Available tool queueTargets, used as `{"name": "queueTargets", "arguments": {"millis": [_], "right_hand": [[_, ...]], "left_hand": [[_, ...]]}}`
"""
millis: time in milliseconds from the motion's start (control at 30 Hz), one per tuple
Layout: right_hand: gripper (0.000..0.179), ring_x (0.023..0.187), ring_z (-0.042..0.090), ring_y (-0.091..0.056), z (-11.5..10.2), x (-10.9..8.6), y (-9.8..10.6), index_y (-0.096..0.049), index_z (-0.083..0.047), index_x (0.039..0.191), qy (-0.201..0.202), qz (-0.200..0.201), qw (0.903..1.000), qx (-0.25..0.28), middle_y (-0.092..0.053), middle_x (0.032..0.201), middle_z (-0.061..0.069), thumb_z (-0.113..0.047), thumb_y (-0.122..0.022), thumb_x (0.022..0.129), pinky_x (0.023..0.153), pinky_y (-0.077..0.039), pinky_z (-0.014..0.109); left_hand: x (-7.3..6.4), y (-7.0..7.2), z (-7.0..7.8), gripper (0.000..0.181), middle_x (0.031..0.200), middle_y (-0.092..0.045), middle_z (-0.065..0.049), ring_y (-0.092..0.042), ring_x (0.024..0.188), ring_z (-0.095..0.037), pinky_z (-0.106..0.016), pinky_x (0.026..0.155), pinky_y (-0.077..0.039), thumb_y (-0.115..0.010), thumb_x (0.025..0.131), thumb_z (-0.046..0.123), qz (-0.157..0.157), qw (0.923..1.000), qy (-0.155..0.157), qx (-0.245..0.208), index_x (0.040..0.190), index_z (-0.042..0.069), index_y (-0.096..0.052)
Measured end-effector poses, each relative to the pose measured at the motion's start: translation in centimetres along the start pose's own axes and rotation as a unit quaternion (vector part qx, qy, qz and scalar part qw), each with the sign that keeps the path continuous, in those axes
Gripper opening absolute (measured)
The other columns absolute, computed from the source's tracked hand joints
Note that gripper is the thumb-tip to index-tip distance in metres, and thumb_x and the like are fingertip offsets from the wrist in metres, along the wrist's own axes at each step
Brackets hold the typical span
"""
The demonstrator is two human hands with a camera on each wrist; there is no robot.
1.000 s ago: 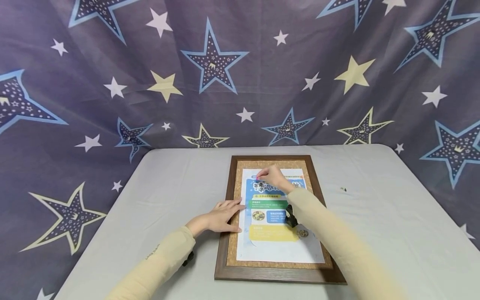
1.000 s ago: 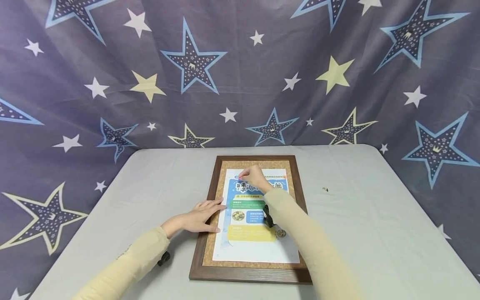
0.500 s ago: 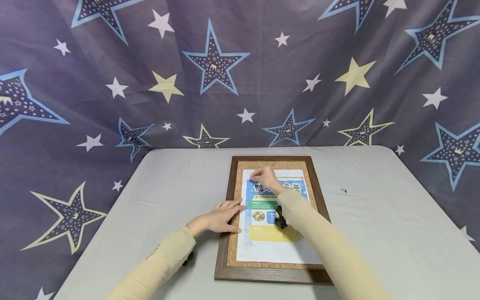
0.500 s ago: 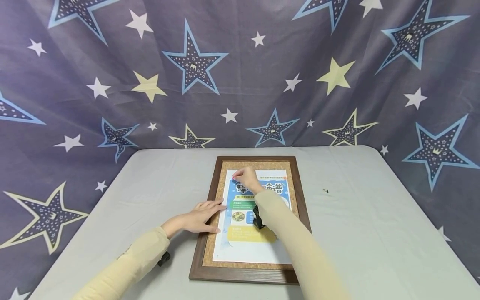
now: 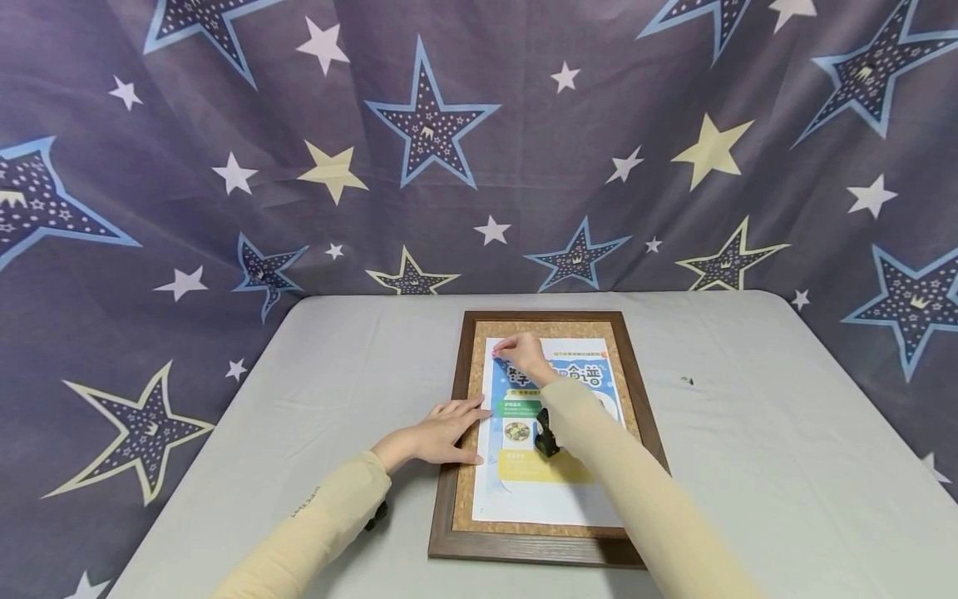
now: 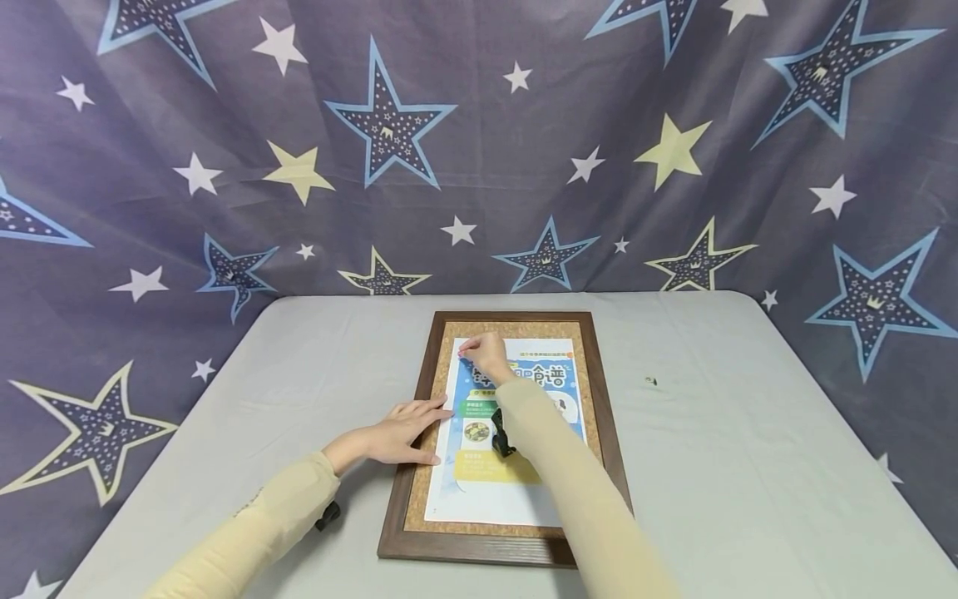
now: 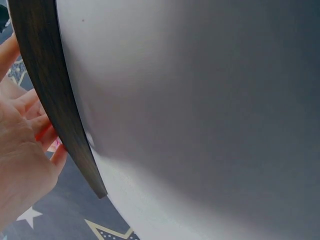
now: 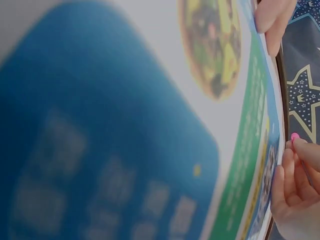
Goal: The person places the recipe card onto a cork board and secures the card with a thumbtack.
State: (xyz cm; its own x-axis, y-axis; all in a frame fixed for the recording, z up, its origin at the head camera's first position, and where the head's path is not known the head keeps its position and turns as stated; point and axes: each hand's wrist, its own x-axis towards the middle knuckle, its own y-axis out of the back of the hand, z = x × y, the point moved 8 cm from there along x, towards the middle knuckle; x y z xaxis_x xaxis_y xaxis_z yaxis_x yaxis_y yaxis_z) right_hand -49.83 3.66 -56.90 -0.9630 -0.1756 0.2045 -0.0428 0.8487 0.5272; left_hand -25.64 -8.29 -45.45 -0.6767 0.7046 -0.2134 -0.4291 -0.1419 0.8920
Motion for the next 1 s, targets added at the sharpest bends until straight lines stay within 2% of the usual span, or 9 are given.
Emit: {"name": "queueTargets", "arguments": {"millis": [100,267,367,433,533,633,767,900,1000], "right_hand": [[0.011,0.071,0.011,-0.06,1.9,0.9,-1.1,-0.073,-0.019,0.073,-0.024,0.007,0.9997,-0.007,-0.068,0.075,-0.003,-0.029,-0.075,0.07,0.067,-0.045,0.026],[0.017,0.07,0.002,-0.057,5.3,2.6,-2.9,-0.069,-0.032,0.066,-0.023,0.019,0.9996,0.003,-0.065,0.07,-0.015,-0.049,-0.073,0.063,0.069,-0.043,0.027],[0.015,0.073,0.005,-0.058,4.3,2.0,-2.6,-0.071,-0.028,0.068,-0.029,0.023,0.9993,-0.004,-0.066,0.072,-0.012,-0.043,-0.073,0.067,0.071,-0.043,0.028],[0.013,0.078,0.011,-0.06,2.6,1.1,-1.9,-0.073,-0.021,0.072,-0.05,0.015,0.9985,-0.014,-0.068,0.077,-0.005,-0.034,-0.073,0.071,0.074,-0.043,0.03],[0.01,0.075,0.013,-0.06,0.3,-0.1,-1.0,-0.073,-0.016,0.073,-0.039,0.022,0.9988,-0.02,-0.068,0.077,-0.001,-0.026,-0.072,0.073,0.069,-0.044,0.027],[0.007,0.072,0.009,-0.058,0.7,0.1,-1.2,-0.072,-0.023,0.069,-0.041,0.012,0.999,-0.01,-0.067,0.073,-0.006,-0.029,-0.072,0.073,0.068,-0.044,0.025],[0.01,0.068,0.003,-0.056,3.4,1.6,-2.4,-0.068,-0.033,0.064,-0.031,0.007,0.9995,-0.007,-0.063,0.068,-0.016,-0.039,-0.071,0.072,0.067,-0.044,0.026],[0.011,0.067,0.005,-0.057,4.3,2.3,-3.0,-0.07,-0.029,0.065,-0.026,0.009,0.9994,-0.022,-0.064,0.069,-0.012,-0.036,-0.071,0.073,0.064,-0.044,0.026],[0.011,0.071,0.011,-0.058,3.0,1.7,-2.6,-0.072,-0.02,0.07,-0.043,0.002,0.9983,-0.04,-0.067,0.075,-0.005,-0.029,-0.069,0.076,0.065,-0.044,0.027]], "left_hand": [[0.0,0.1,0.1,0.069,0.146,-0.013,-0.016,-0.017,0.13,-0.03,-0.049,0.099,-0.016,-0.056,0.083,0.042,0.002,1.0,-0.002,0.0,0.138,0.009,-0.029],[0.0,0.2,0.2,0.069,0.146,-0.014,-0.016,-0.018,0.13,-0.031,-0.049,0.099,-0.017,-0.056,0.083,0.042,0.004,1.0,-0.004,0.005,0.137,0.009,-0.029],[-0.1,0.2,0.3,0.069,0.145,-0.014,-0.016,-0.018,0.13,-0.031,-0.05,0.099,-0.016,-0.056,0.083,0.042,0.004,1.0,-0.007,0.005,0.137,0.008,-0.029],[-0.1,0.2,0.4,0.069,0.145,-0.014,-0.017,-0.018,0.129,-0.032,-0.05,0.099,-0.017,-0.056,0.083,0.041,0.005,0.9999,-0.008,0.004,0.137,0.007,-0.029],[-0.1,0.3,0.4,0.069,0.145,-0.014,-0.017,-0.018,0.129,-0.032,-0.05,0.099,-0.016,-0.056,0.083,0.041,0.005,1.0,-0.007,0.003,0.137,0.007,-0.029],[-0.1,0.4,0.4,0.069,0.145,-0.014,-0.017,-0.018,0.129,-0.032,-0.05,0.099,-0.016,-0.056,0.083,0.041,0.006,1.0,-0.006,0.005,0.137,0.007,-0.029],[0.0,0.4,0.4,0.07,0.145,-0.015,-0.018,-0.019,0.129,-0.033,-0.051,0.099,-0.017,-0.057,0.083,0.041,0.009,0.9999,-0.008,0.011,0.137,0.006,-0.029],[0.0,0.3,0.4,0.07,0.145,-0.015,-0.018,-0.019,0.129,-0.033,-0.051,0.099,-0.017,-0.057,0.083,0.041,0.011,0.9998,-0.009,0.012,0.137,0.006,-0.029],[0.0,0.3,0.4,0.069,0.145,-0.016,-0.018,-0.02,0.129,-0.033,-0.051,0.098,-0.018,-0.057,0.083,0.041,0.011,0.9998,-0.009,0.012,0.137,0.007,-0.03]]}}
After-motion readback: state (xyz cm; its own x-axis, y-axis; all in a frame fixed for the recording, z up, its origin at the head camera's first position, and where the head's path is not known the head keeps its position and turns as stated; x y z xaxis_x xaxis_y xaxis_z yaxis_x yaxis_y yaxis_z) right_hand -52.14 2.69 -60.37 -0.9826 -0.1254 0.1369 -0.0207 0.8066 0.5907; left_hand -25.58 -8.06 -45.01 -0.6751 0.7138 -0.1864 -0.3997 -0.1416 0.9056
